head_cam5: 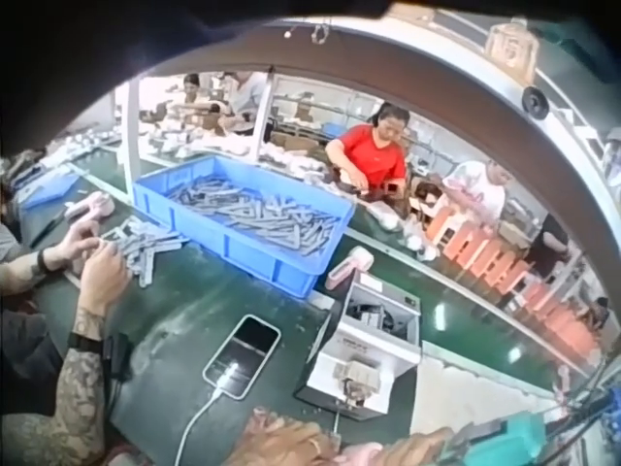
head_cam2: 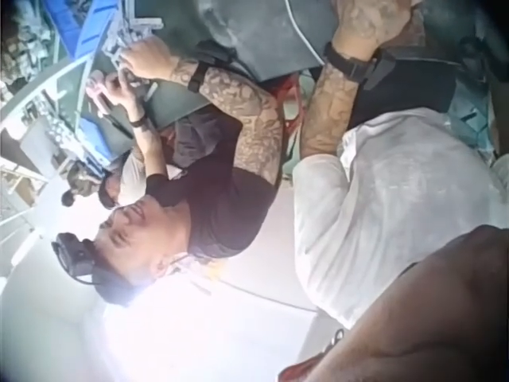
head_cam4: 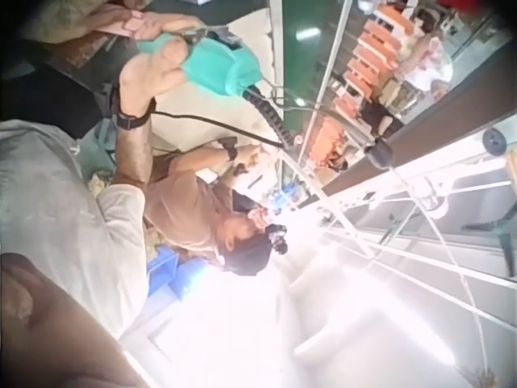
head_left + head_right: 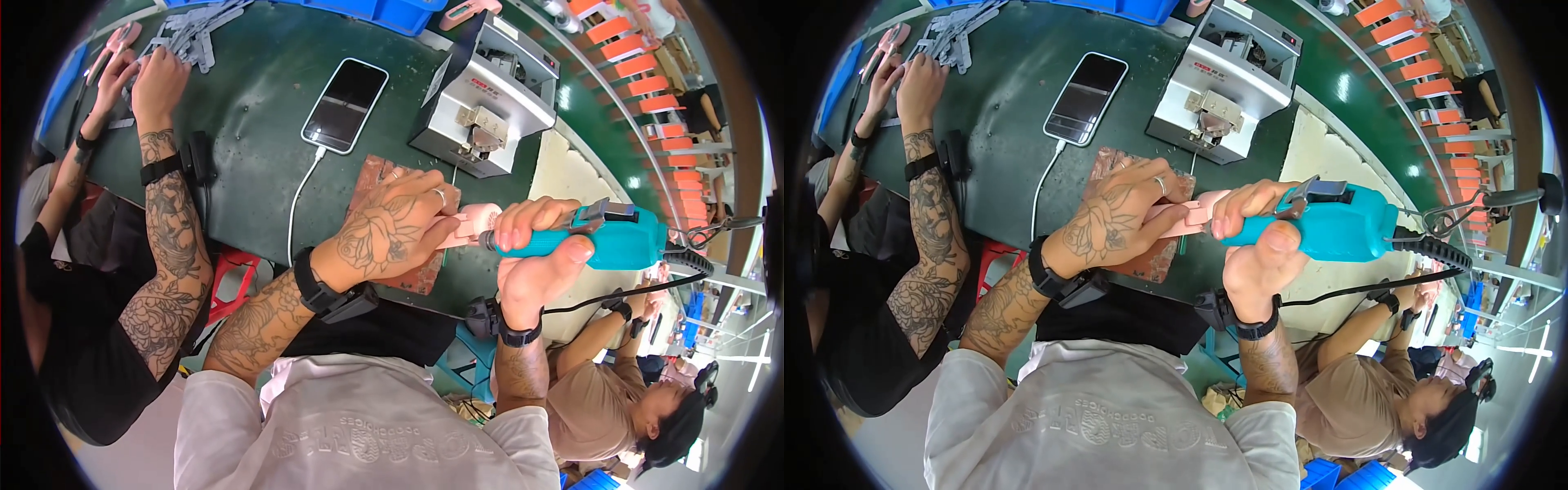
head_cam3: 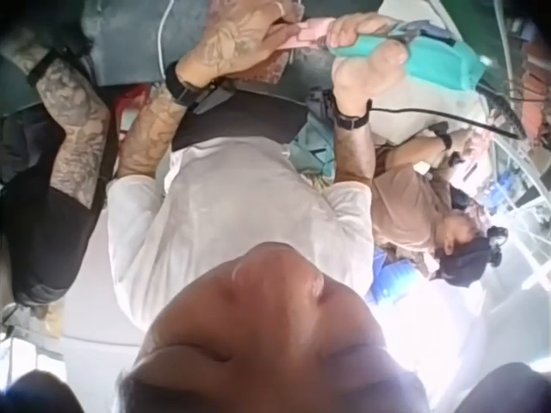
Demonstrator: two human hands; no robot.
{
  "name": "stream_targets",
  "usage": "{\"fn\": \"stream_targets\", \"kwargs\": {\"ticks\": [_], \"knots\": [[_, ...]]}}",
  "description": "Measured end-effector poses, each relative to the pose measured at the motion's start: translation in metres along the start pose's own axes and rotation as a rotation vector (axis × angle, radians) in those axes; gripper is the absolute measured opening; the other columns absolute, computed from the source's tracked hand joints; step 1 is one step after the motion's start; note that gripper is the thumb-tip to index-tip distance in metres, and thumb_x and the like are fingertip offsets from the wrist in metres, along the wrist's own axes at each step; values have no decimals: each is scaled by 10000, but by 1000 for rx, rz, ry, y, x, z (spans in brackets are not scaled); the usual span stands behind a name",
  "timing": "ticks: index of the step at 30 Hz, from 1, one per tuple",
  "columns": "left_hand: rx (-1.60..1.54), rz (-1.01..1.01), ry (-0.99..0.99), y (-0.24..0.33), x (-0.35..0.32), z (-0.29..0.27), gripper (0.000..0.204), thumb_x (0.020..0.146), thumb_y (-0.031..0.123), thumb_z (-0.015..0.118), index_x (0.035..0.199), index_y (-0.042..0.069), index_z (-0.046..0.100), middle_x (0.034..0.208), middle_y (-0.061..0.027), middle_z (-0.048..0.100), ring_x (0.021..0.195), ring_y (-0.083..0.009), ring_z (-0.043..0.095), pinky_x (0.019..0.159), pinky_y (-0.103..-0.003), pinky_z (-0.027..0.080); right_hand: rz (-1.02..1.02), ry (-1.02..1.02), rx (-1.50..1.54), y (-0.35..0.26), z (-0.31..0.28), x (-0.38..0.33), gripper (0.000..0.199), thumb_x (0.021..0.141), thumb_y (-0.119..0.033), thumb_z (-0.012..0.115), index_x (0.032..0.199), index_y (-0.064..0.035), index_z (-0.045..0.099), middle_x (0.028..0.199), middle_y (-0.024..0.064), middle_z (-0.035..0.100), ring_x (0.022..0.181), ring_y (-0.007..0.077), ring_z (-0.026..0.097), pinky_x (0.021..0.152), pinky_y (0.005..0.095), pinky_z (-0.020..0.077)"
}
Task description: Assembling handheld electronic fans using a power assembly tool on a production line.
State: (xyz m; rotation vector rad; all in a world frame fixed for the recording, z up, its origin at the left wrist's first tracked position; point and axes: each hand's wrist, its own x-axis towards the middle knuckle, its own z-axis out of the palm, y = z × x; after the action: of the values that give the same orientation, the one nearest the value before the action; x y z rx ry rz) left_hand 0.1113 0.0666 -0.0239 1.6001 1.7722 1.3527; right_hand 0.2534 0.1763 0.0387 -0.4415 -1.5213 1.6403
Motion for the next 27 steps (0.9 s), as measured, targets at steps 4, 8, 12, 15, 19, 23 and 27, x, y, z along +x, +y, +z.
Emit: {"fn": "stream_targets", "kwargs": {"ticks": [4,8,12,15,19,23,27], "knots": [[-4,-3,15,3,3,1,138,898,162,686,977,58,640,962,-116,593,955,-342,605,874,-472,452,14,1,-11,6,0,0,663,948,-714,572,893,-64,454,608,49,440,515,181,440,502,331,391],[97,18,0,11,7,-7,137,886,161,683,982,70,645,948,-106,578,913,-324,588,856,-457,420,-1,28,24,5,6,-3,658,939,-695,606,864,-67,425,603,42,420,513,181,439,502,328,391],[129,65,-5,7,5,-5,180,883,208,712,983,75,643,960,-115,573,965,-333,584,855,-462,425,-28,78,84,10,1,-10,671,915,-700,636,881,-57,445,617,44,446,515,176,438,500,326,390],[185,174,53,17,1,-7,203,858,209,767,978,77,670,979,-105,619,965,-331,622,843,-445,487,-95,76,-6,1,7,-14,677,896,-716,642,925,-55,496,634,41,475,540,168,452,523,315,398],[232,174,-73,40,-24,2,262,827,245,834,1017,103,721,1002,-73,694,923,-317,684,799,-413,564,-130,216,149,-29,-12,-13,697,913,-752,584,1013,-63,559,655,24,484,605,152,467,575,290,378],[298,269,135,46,-34,-30,176,926,158,742,1097,124,721,1090,-85,735,985,-323,700,839,-388,586,-382,511,247,-51,-46,4,756,955,-760,511,1046,-9,531,681,23,496,600,152,470,574,300,410],[387,-255,575,28,-27,-104,268,933,143,731,1136,0,630,988,-176,678,909,-393,657,765,-448,532,-390,643,96,-41,-80,23,654,1007,-676,515,1096,-29,552,698,26,484,649,137,440,606,278,363]]}}
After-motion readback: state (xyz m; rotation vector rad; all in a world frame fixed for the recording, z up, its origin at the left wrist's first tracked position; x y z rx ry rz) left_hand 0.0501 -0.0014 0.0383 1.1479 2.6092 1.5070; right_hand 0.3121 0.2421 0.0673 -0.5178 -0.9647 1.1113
